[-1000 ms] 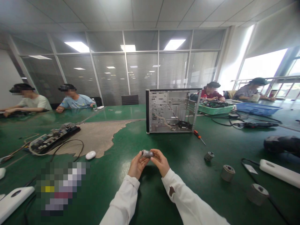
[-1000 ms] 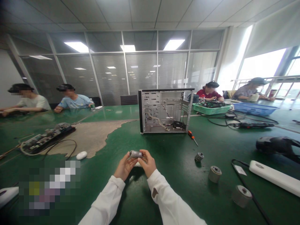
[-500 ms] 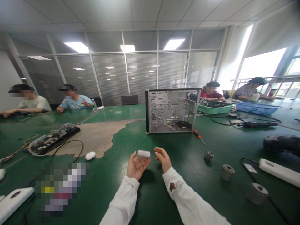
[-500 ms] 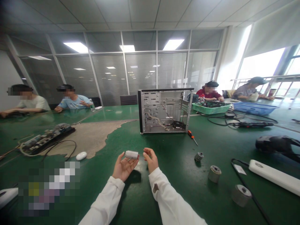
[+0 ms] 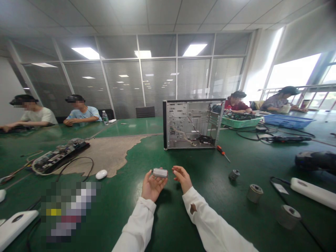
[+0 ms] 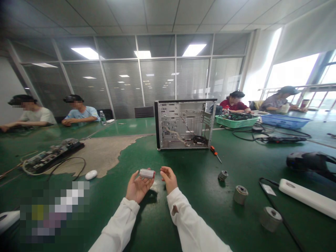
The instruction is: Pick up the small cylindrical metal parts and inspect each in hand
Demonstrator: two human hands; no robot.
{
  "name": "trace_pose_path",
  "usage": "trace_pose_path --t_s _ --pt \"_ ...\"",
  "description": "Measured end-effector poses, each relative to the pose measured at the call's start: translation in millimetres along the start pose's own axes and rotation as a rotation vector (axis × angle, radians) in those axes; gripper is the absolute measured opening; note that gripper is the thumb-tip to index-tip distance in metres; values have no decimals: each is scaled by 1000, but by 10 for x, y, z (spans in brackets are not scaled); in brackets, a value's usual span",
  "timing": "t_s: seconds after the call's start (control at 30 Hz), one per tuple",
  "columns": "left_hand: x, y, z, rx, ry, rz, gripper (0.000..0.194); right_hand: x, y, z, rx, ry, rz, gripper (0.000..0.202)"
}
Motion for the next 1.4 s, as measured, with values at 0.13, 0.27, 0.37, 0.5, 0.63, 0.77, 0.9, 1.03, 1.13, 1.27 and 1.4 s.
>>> trace_pose_path --t_s 0.13,0.27,0.37,0.5,0.63,0.77,0.9,1.03,1.13,1.27,1.4 --pt "-10 -8 -7 -2 17 10 41 -4 5 -20 -3 -8 11 37" --pt "-20 -14 -11 -2 41 1 40 -9 2 -25 8 -23 12 36" --pt "-24 -13 3 9 60 -14 40 -20 -6 -20 8 -32 28 34" --pt "-29 -9 24 16 83 -24 39 -53 -21 -7 26 -40 103 29" --pt "-23 -5 19 2 111 -41 37 -91 -52 16 118 -110 187 30" --pt "3 9 20 -44 178 -81 35 -126 -110 42 231 -277 237 37" --pt "26 38 47 -156 355 -135 34 -158 -169 97 343 -416 249 39" --pt "36 65 82 -197 532 -160 33 -181 -199 147 368 -493 280 39" --pt "34 58 69 -259 695 -161 30 -184 -202 154 360 -506 301 41" --pt "9 6 14 -436 911 -174 23 -183 -185 103 363 -514 304 41" --pt "25 -5 2 -459 955 -204 22 -169 -155 16 318 -514 276 43"
Point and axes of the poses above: each hand's wrist, its own y-axis towards the middle knuckle, its own x-axis out of the back of the hand, z = x × y, the point moved 3 cm from there along y, towards the middle knuckle
